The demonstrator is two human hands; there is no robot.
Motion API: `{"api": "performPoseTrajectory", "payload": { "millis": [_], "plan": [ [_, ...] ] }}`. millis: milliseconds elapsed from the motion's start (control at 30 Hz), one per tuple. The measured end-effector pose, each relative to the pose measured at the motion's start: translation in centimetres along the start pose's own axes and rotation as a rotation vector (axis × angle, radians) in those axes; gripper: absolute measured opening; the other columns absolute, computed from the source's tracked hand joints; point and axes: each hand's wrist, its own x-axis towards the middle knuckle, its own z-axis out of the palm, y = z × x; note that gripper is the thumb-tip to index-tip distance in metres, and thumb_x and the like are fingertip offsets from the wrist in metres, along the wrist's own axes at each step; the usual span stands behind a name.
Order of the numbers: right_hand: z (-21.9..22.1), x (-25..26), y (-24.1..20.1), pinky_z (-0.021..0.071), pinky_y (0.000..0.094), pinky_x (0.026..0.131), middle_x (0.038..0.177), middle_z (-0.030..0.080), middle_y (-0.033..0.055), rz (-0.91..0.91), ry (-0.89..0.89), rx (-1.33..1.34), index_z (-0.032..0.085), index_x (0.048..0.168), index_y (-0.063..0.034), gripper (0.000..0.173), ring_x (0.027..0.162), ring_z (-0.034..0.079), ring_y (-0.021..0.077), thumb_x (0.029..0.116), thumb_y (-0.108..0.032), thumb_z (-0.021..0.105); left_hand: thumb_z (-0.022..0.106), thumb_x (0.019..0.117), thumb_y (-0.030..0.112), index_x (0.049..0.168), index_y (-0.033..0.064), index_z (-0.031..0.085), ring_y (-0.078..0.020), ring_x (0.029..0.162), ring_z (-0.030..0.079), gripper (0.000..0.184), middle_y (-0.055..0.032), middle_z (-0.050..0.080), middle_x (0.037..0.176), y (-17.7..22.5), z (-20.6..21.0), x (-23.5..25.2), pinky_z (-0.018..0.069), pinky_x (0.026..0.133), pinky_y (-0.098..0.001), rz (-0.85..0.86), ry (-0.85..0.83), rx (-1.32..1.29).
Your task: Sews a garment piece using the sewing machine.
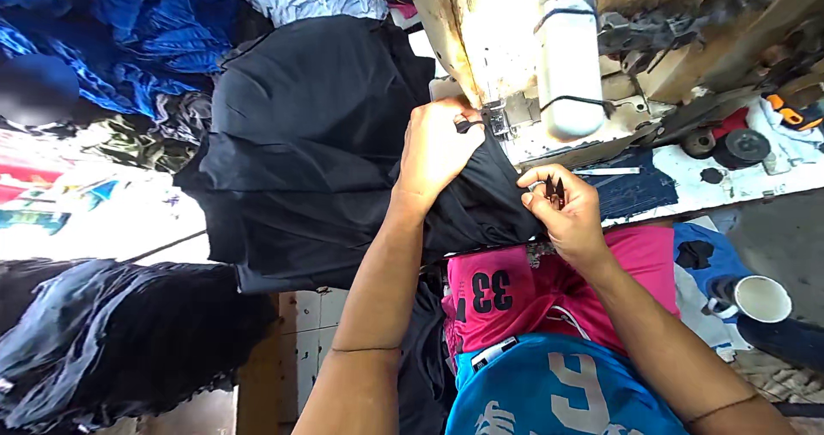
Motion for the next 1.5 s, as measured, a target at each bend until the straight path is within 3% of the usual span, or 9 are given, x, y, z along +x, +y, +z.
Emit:
{"api": "performPoseTrajectory", "payload": {
  "millis": [100,233,333,500,700,833,1033,1433,1500],
  "plan": [
    [0.1,0.9,-0.2,0.0425,0.0235,0.045,0.075,0.063,0.0039,-0.012,0.036,0.006,0.073,0.111,-0.0034,0.022,0.052,0.049,0.0086,0.0926,0.003,0.063,0.073,0.0848,0.026,0.097,0.0089,0.075,-0.0150,0.092,0.071,0.021,-0.0061,0.075,0.095,0.1,0.0,1.6,0.0560,0.084,-0.0430,-0.062,-0.008,-0.066],
    [0.7,2.1,-0.5,0.0350,0.0226,0.039,0.069,0.059,0.0031,-0.003,0.119,-0.024,0.074,0.111,-0.0059,0.022,0.046,0.041,0.0083,0.0940,0.001,0.062,0.075,0.0828,0.022,0.113,0.0017,0.067,-0.0020,0.097,0.065,0.037,-0.0043,0.071,0.101,-0.5,0.7,3.2,0.0519,0.090,-0.0236,0.036,0.070,-0.245],
    [0.8,1.8,-0.5,0.0349,0.0235,0.039,0.066,0.056,0.0033,-0.013,0.116,-0.023,0.074,0.114,-0.0053,0.025,0.045,0.040,0.0090,0.0944,0.002,0.061,0.076,0.0821,0.017,0.117,0.0015,0.064,0.0045,0.101,0.063,0.041,0.0000,0.069,0.105,-1.1,1.3,3.4,0.0509,0.094,-0.0167,0.090,0.093,-0.371],
    [0.7,0.8,-1.2,0.0394,0.0247,0.041,0.069,0.062,0.0039,0.009,0.130,-0.017,0.076,0.113,-0.0057,0.023,0.047,0.046,0.0092,0.0948,0.001,0.064,0.079,0.0811,0.019,0.110,0.0054,0.069,-0.0032,0.100,0.068,0.034,-0.0019,0.073,0.102,-1.9,1.9,3.5,0.0551,0.093,-0.0285,0.085,0.072,-0.298],
    [1.3,1.6,-1.0,0.0362,0.0249,0.040,0.071,0.062,0.0048,-0.012,0.147,-0.049,0.076,0.114,-0.0057,0.023,0.047,0.044,0.0102,0.0957,0.000,0.063,0.079,0.0790,0.009,0.113,-0.0004,0.064,0.0031,0.100,0.067,0.038,0.0011,0.072,0.103,-2.6,2.3,4.9,0.0548,0.094,-0.0185,0.212,0.095,-0.543],
    [1.3,1.2,-0.9,0.0347,0.0246,0.038,0.070,0.060,0.0046,0.004,0.126,-0.067,0.075,0.117,-0.0093,0.025,0.045,0.041,0.0104,0.0971,-0.002,0.063,0.081,0.0782,0.006,0.114,-0.0007,0.064,0.0012,0.102,0.068,0.040,0.0006,0.073,0.105,-3.1,2.2,5.3,0.0555,0.096,-0.0208,0.274,0.058,-0.615],
    [1.8,1.5,-0.9,0.0348,0.0246,0.039,0.072,0.062,0.0055,0.005,0.161,-0.023,0.076,0.115,-0.0064,0.023,0.046,0.043,0.0106,0.0965,0.000,0.063,0.081,0.0775,0.007,0.113,0.0007,0.064,0.0020,0.103,0.067,0.040,0.0029,0.073,0.105,-4.1,2.1,6.3,0.0552,0.097,-0.0207,0.374,-0.012,-0.659],
    [1.0,1.2,-1.2,0.0349,0.0244,0.039,0.074,0.064,0.0056,0.031,0.074,-0.034,0.075,0.119,-0.0096,0.025,0.046,0.043,0.0106,0.0981,-0.003,0.064,0.080,0.0783,0.009,0.109,-0.0012,0.067,0.0021,0.101,0.068,0.035,-0.0002,0.074,0.103,-4.7,2.2,7.0,0.0545,0.096,-0.0211,0.428,0.007,-0.535],
    [1.1,1.2,-1.1,0.0342,0.0247,0.038,0.073,0.064,0.0057,0.028,0.083,-0.033,0.076,0.119,-0.0096,0.025,0.045,0.042,0.0109,0.0978,-0.003,0.064,0.081,0.0792,0.012,0.111,-0.0005,0.068,-0.0022,0.103,0.069,0.037,-0.0029,0.075,0.105,-4.7,2.3,6.7,0.0554,0.097,-0.0258,0.373,0.033,-0.482]
  ]
}}
